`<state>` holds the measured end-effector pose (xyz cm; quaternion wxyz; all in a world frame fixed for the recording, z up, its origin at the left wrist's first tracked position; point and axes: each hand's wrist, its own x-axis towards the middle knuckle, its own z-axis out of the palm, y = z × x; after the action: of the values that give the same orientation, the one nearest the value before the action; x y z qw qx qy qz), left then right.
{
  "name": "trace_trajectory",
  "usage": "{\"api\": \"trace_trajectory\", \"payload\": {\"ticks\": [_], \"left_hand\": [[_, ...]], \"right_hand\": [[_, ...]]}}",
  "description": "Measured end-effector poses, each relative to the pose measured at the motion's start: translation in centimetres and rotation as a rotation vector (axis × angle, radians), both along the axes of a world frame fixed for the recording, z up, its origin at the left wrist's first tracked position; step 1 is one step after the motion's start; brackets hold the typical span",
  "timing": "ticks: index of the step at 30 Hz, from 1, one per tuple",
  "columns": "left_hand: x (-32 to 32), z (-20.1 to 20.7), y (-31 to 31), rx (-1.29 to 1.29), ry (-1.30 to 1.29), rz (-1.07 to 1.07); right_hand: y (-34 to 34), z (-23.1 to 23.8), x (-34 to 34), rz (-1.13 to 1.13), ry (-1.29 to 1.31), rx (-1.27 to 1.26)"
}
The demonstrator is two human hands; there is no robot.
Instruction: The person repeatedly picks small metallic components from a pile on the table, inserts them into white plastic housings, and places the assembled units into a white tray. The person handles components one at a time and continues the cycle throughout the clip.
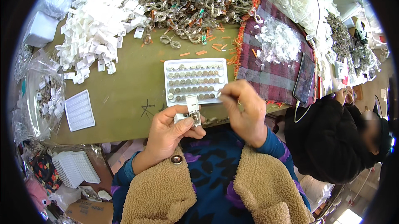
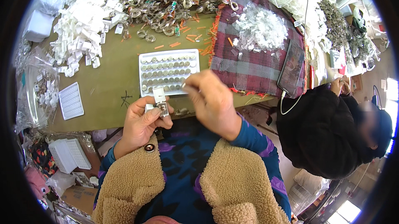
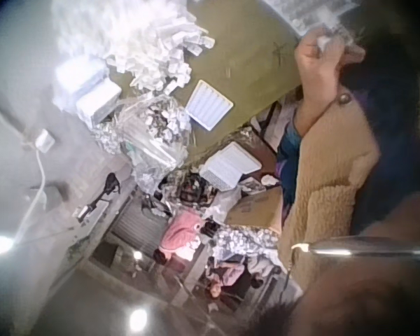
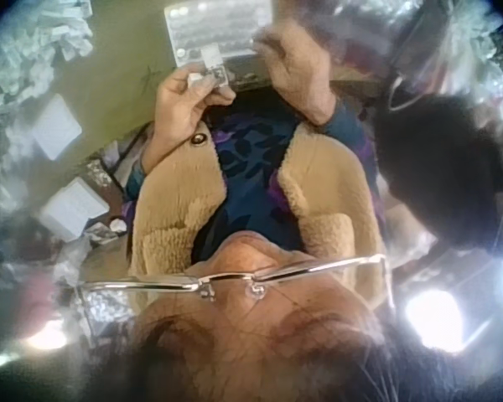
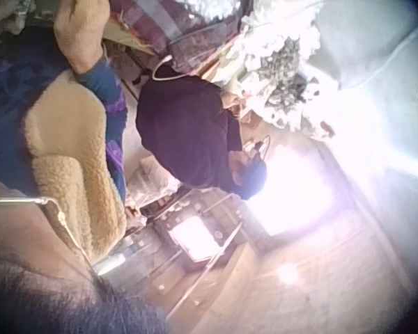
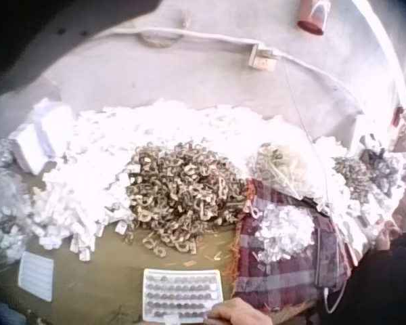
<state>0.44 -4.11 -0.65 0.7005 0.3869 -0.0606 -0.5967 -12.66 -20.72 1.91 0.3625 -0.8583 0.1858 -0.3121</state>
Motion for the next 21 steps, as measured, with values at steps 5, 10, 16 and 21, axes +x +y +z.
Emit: {"api": "trace_trajectory", "payload": {"ticks": [5, 10, 16, 21], "left_hand": [[-0.5, -0.3, 0.6, -0.023, -0.001, 0.004], [-1.1, -0.6, 1.7, -0.044, -0.001, 0.066], [-1.9, -0.7, 2.8, -0.073, 0.061, 0.121], [-1.9, 0.1, 2.7, -0.024, 0.006, 0.165]], "right_hand": [[4.3, 0.3, 0.3, 0.13, -0.049, 0.058], [5.2, 0.7, 0.4, 0.193, -0.007, 0.018], [4.8, 0.2, -0.4, 0.35, -0.023, 0.025], [6.1, -1.2, 0.1, 0.341, -0.204, -0.099]]}}
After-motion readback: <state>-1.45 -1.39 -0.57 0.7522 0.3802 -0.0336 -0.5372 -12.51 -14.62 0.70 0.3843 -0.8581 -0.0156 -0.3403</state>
